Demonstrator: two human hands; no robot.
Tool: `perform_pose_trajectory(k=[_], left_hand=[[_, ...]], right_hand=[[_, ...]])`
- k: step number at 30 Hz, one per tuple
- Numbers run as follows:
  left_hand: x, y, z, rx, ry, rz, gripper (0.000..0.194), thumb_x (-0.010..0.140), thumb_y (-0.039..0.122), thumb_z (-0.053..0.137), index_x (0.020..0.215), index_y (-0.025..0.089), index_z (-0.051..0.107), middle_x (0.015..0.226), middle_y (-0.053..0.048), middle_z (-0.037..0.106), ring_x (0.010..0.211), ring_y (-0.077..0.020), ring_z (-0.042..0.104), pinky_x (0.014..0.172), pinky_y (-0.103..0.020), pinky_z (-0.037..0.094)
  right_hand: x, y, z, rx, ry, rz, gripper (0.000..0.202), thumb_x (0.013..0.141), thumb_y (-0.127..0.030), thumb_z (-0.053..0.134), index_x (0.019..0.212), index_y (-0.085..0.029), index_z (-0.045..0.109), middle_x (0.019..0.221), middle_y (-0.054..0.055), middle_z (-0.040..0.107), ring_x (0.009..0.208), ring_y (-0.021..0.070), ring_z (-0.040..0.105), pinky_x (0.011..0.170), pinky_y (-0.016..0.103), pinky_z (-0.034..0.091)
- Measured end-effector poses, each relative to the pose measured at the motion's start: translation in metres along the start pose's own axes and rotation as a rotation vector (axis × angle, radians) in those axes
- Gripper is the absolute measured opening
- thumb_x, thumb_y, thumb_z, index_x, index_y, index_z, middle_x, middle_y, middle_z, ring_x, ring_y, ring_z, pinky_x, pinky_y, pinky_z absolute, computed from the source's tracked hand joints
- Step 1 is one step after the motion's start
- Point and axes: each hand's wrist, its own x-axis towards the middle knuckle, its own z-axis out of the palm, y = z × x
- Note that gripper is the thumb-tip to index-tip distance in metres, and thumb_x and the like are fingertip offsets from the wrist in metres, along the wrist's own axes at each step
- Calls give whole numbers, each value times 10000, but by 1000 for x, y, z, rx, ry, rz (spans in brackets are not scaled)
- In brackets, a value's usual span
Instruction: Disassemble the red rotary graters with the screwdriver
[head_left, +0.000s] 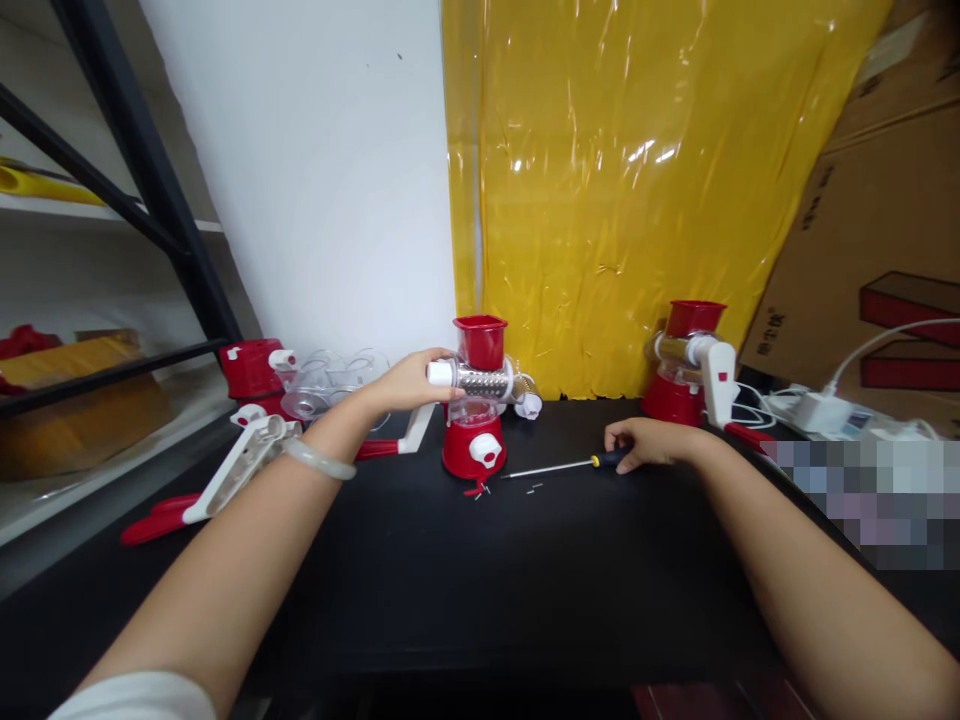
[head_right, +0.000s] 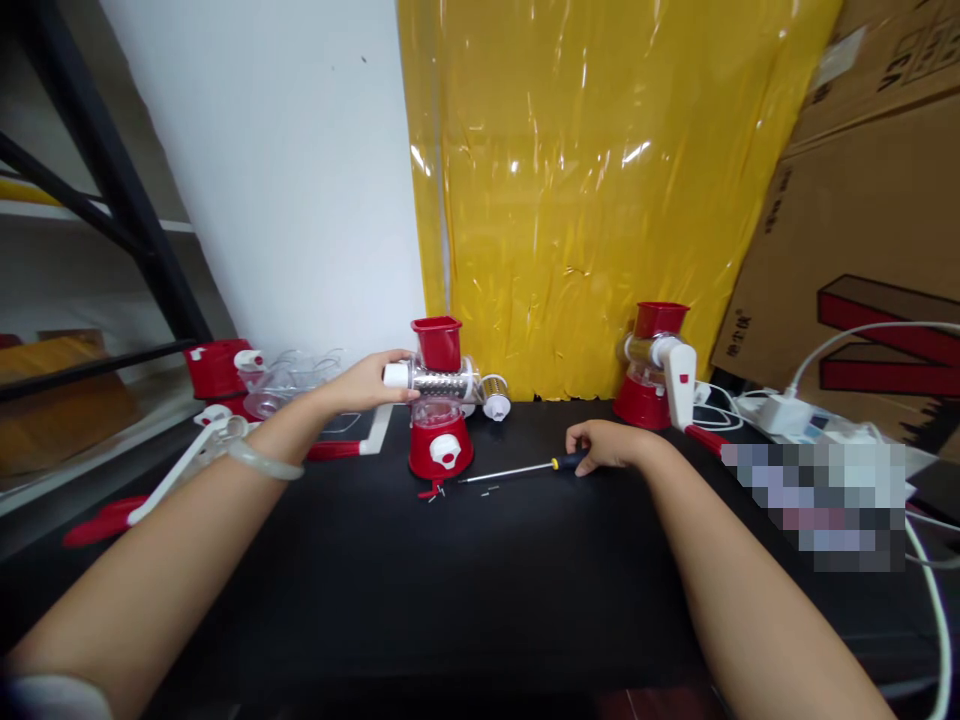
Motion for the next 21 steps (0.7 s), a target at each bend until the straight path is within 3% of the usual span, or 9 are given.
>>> perform_pose_trajectory(k=[10,17,21], left_hand=[[32,-7,18,-182,-192,68,692,607,284,783,1241,162,534,1029,-100,677,849,-223,646,777,-357,503],[27,-15,20,-175,-158,97,664,647,289,773,1252,169,528,1184,-123,639,1011,-243,629,886,-368,479],[22,-22,27,-236,-114,95,627,667,316,759,1228,153,531,1165,-125,647,1011,-233,628,918,-388,467]], right_hand=[[-3,-8,0,51,-6,-24,334,566,-227,754,874,-198,630,879,12,614,831,195,584,718,266,413],[-1,-8,2,19,-6,-26,355,576,-235,766,903,-191,636,880,14,599,814,183,574,707,261,407],[-1,-9,3,-15,-8,-17,367,583,-250,775,916,-192,632,881,13,597,806,180,574,693,255,410]])
